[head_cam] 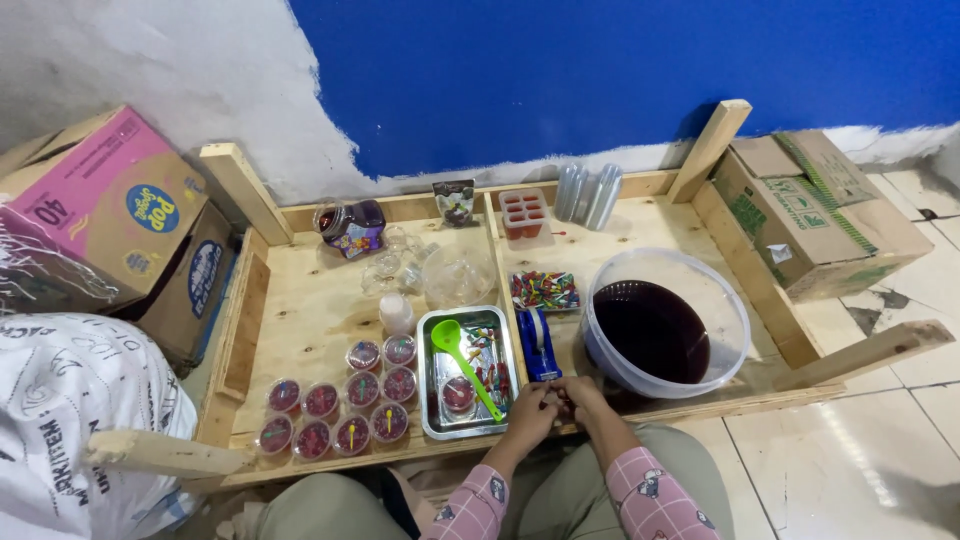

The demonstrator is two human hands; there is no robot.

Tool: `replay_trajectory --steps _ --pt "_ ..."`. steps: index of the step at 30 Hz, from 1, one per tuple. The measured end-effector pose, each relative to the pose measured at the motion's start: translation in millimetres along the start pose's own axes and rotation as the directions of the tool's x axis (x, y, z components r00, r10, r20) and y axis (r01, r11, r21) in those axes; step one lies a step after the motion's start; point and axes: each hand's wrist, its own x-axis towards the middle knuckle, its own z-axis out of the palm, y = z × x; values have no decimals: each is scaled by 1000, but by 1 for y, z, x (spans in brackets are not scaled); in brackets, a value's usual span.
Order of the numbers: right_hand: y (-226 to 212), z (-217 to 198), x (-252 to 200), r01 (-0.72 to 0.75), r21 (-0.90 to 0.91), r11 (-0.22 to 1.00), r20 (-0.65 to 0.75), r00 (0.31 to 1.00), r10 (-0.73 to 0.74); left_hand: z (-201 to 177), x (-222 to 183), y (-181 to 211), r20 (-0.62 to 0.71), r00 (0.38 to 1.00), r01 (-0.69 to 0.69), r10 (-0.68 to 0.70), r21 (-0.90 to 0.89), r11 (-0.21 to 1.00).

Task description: The person prepares small plastic cups by placing red items inside them and then fills the cups with a dark liquid using a ladle.

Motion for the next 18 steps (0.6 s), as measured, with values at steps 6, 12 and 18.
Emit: replay_trajectory --steps 6,12,18 --pt "20 1 29 101 -36 994 20 995 -100 6 3 -4 10 1000 -8 7 115 993" --pt "-8 18 -52 111 -499 860 -132 970 -202 -4 -8 8 -9 999 51 -51 -72 996" --pt "21 41 -45 504 -713 487 71 743 -665 -77 -34 35 -62 976 188 -210 -250 950"
